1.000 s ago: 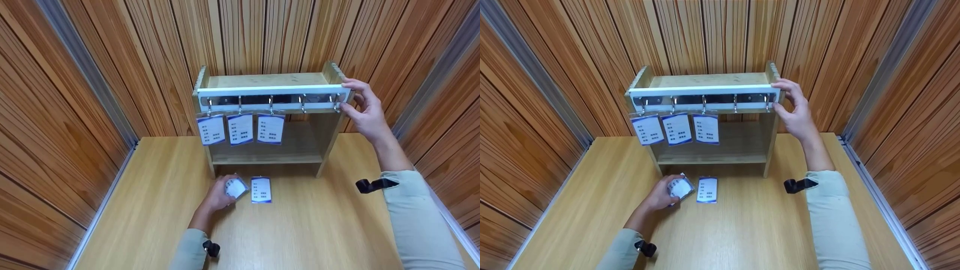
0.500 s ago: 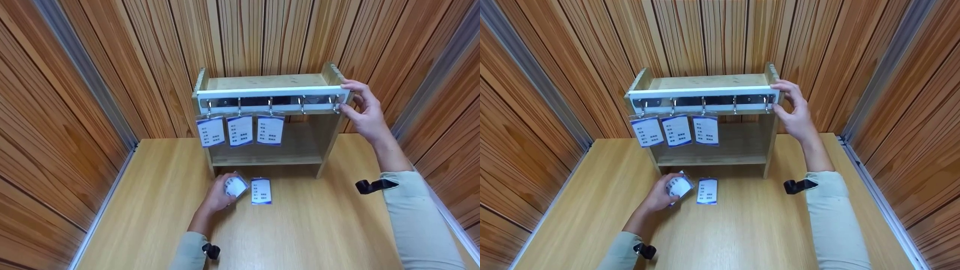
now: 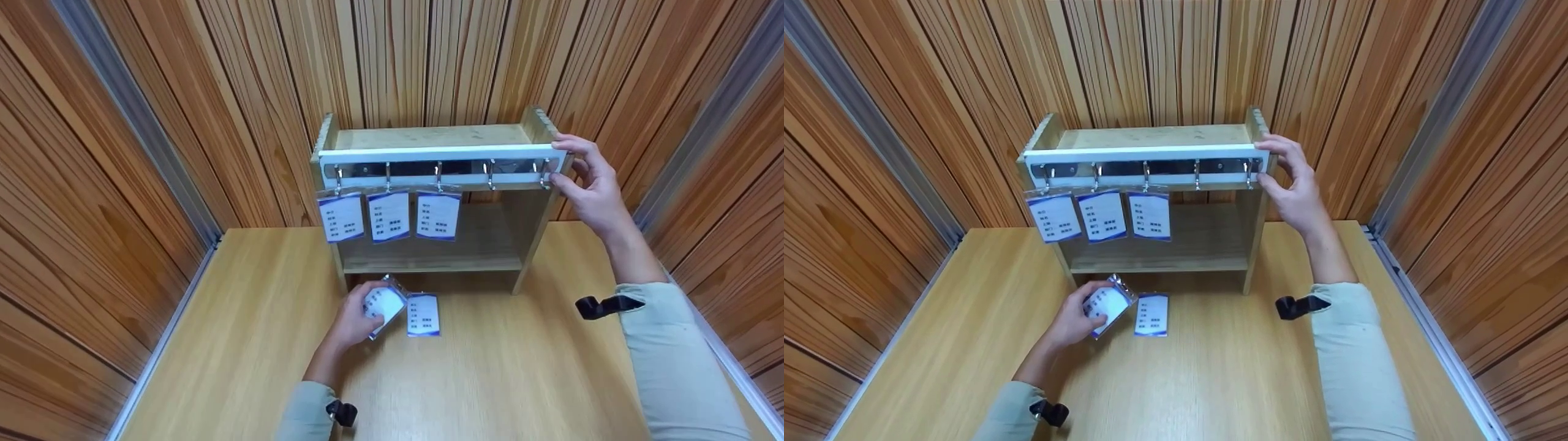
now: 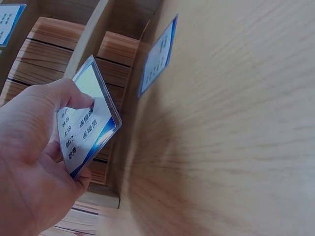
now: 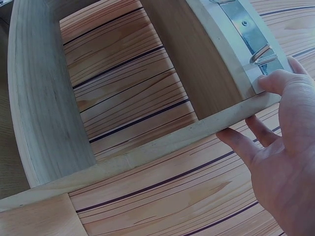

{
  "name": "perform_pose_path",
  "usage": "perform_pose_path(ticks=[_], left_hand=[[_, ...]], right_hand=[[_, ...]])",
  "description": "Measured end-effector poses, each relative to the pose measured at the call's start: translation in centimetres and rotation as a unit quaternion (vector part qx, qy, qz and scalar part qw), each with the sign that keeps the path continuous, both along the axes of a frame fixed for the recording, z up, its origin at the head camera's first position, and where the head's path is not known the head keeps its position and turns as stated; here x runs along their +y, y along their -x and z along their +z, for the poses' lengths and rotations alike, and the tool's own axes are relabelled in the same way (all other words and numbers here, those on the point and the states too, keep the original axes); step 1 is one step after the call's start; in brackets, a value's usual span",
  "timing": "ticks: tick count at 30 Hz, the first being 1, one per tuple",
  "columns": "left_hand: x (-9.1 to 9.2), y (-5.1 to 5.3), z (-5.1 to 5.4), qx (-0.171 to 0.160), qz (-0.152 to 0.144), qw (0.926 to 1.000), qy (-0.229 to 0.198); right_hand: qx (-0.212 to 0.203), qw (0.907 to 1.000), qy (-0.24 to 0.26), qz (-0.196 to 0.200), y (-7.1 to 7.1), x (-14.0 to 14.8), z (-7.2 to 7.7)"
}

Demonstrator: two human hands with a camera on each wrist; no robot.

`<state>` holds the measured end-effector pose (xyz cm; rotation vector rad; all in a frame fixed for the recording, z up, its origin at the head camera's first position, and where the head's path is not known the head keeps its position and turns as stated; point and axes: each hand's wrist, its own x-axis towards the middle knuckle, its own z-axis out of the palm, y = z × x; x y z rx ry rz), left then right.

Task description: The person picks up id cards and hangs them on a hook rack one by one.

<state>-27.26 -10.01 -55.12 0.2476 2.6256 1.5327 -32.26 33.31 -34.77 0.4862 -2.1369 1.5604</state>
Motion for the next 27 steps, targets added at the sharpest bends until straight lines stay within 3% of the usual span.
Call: perform_pose_path(ticks=[13,27], left_hand=[[1.5,-0.7,1.8,-0.005,-0.038,0.9987,-0.033],[3.5,-1.0,3.5,0.018,-0.074,0.9955,-0.058]], right_hand=[[-0.008,1.0,-0.001,0.006,0.0,-0.1,-0.2],[-0.007,1.0,-0.003,0.001,-0.1,0.0,0.2]])
